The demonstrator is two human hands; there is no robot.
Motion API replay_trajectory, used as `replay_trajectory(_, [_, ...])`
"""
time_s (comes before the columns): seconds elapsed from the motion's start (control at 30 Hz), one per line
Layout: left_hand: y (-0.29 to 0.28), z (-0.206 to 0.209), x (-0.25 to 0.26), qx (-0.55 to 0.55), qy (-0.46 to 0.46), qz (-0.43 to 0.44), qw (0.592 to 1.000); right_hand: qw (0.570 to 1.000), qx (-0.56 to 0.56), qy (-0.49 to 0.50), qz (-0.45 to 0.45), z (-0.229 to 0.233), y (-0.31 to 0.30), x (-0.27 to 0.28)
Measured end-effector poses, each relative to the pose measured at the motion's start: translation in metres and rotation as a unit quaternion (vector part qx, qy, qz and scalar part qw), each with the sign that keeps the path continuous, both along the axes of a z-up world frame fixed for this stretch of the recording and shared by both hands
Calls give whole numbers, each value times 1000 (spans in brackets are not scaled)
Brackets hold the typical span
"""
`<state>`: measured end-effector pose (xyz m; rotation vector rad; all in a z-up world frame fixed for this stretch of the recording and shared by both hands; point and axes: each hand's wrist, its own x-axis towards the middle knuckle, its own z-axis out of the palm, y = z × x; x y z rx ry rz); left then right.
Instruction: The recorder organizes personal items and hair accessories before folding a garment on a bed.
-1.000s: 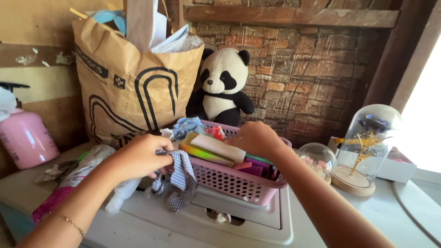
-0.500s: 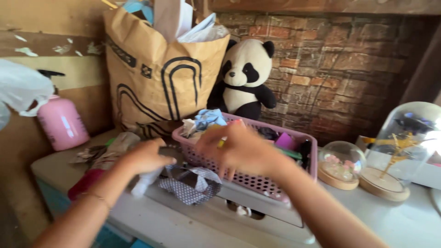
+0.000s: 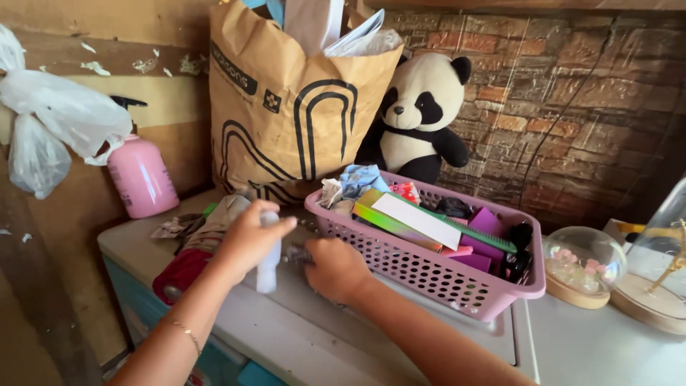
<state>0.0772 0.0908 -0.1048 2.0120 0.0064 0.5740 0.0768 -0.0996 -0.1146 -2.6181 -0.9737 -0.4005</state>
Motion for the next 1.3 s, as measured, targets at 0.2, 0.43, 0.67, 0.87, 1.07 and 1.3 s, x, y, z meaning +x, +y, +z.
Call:
replay_trajectory(0.2, [18,30,-21,-172,-63,-40,982,947,298,-100,68,14,4,-10])
replay_trajectory(0.43, [-2,73,-73,-154,-91,-52,983,874,479,71,30,106,-15,-70])
replay_trajectory(0.67, [-57,139,-103,-105,-119,-99,982,824,541,-109,128,172,-91,-64])
replay_trajectory(0.87, [-120,181,-56,-37,-332,-188,924,804,515,-177,241,211,-171,-34])
replay_trajectory(1.07, [-157,138,34,27,-221,-247,943,892,441,-75,63,147,-248,43])
replay_trajectory(1.3, [-158,107,66,354,-24,-154,922,980,177,-83,-34,92,-263,39])
